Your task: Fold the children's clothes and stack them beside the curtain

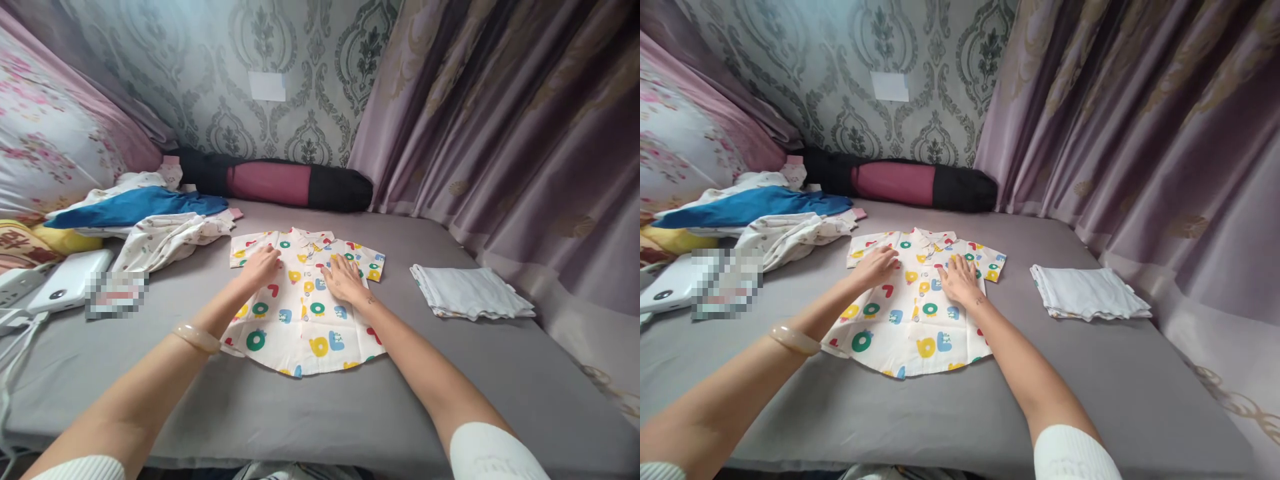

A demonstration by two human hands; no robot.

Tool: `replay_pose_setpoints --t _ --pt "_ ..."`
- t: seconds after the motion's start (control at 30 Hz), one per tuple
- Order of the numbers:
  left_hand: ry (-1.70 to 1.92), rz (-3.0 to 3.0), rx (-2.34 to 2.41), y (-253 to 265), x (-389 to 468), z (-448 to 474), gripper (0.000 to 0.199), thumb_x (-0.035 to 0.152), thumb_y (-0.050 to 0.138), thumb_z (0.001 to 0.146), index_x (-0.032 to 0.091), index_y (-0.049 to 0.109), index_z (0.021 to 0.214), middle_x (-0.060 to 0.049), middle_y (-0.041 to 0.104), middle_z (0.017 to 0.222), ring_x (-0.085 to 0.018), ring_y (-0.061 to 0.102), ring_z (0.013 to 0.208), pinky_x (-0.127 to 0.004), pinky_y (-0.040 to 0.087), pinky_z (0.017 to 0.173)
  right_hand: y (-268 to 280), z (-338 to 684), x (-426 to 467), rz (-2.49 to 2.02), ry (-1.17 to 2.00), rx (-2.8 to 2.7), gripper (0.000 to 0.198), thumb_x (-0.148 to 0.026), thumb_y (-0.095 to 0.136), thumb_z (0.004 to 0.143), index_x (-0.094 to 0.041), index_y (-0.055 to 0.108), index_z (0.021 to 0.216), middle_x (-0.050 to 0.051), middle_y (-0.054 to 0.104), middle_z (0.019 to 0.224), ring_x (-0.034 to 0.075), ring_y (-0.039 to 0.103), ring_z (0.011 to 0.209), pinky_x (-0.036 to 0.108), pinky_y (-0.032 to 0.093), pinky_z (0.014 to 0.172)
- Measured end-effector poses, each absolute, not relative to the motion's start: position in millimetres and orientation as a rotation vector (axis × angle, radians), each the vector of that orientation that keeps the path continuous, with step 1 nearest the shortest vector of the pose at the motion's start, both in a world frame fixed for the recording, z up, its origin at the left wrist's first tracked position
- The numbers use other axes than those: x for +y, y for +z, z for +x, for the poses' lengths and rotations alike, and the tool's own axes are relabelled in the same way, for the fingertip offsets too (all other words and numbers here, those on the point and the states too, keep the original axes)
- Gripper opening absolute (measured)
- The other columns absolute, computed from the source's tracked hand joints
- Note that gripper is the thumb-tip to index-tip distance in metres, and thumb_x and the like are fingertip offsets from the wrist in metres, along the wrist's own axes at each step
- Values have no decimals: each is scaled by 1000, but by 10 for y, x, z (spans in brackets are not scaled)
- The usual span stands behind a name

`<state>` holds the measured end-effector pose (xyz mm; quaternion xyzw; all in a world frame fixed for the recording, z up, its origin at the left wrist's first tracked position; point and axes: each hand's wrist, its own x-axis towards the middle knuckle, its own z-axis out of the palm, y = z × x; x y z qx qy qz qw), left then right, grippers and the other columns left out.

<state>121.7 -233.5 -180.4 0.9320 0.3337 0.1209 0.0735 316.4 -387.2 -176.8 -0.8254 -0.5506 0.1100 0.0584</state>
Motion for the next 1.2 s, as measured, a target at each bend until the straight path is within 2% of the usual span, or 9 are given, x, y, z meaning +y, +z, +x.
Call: replay_pose_setpoints --t 0.1,0.33,0.5,0.57,0.7,0.83,0.97,1.2 --pt "344 2799 757 -1946 -2402 1501 27 29 39 94 16 57 109 -14 61 112 -25 55 112 -36 44 97 -1837 3114 -3756 -2506 306 -1639 67 -46 16 101 -6 23 154 13 12 163 24 6 151 44 2 120" --pt "398 2789 972 -2209 -2259 1778 32 35 33 98 17 52 117 -16 53 133 -28 45 130 -46 34 109 -1897 3208 -3543 -2551 327 -1566 67 -43 18 100 -4 21 155 13 13 163 25 9 150 44 3 120" --pt "317 2801 1086 -2210 -2057 1847 38 34 32 99 16 49 127 -16 47 143 -29 38 138 -44 29 113 -1882 3362 -3352 -2591 332 -1520 63 -38 19 100 -6 23 154 12 15 163 25 9 150 46 5 120" --pt "315 2816 1095 -2205 -1990 1876 39 33 31 99 15 50 127 -16 48 142 -29 40 136 -45 31 111 -1897 3402 -3280 -2589 260 -1506 61 -37 22 99 -9 28 153 11 20 162 26 14 149 46 9 119" --pt "373 2842 1145 -2216 -1904 1906 40 35 29 99 16 53 124 -14 53 138 -28 45 130 -42 33 110 -1933 3462 -3168 -2575 68 -1438 53 -34 28 97 -14 42 145 13 39 153 28 32 137 47 21 112" --pt "436 2803 1294 -2221 -1900 1901 45 39 30 98 19 51 133 -12 48 145 -30 39 135 -46 28 114 -1974 3518 -3092 -2583 -56 -1365 49 -34 33 96 -17 48 140 15 48 141 30 42 124 46 26 105" --pt "412 2707 1414 -2198 -1914 1892 52 43 28 97 18 49 137 -16 47 146 -36 35 138 -56 25 112 -2028 3553 -3057 -2609 -99 -1302 50 -38 31 97 -20 48 140 15 48 138 31 41 121 45 28 101" --pt "485 2696 1350 -2203 -1913 1891 52 44 28 97 15 50 134 -21 47 144 -39 35 136 -60 26 109 -2056 3550 -3043 -2630 -74 -1279 54 -40 25 98 -20 43 145 15 41 147 32 37 127 46 25 104"
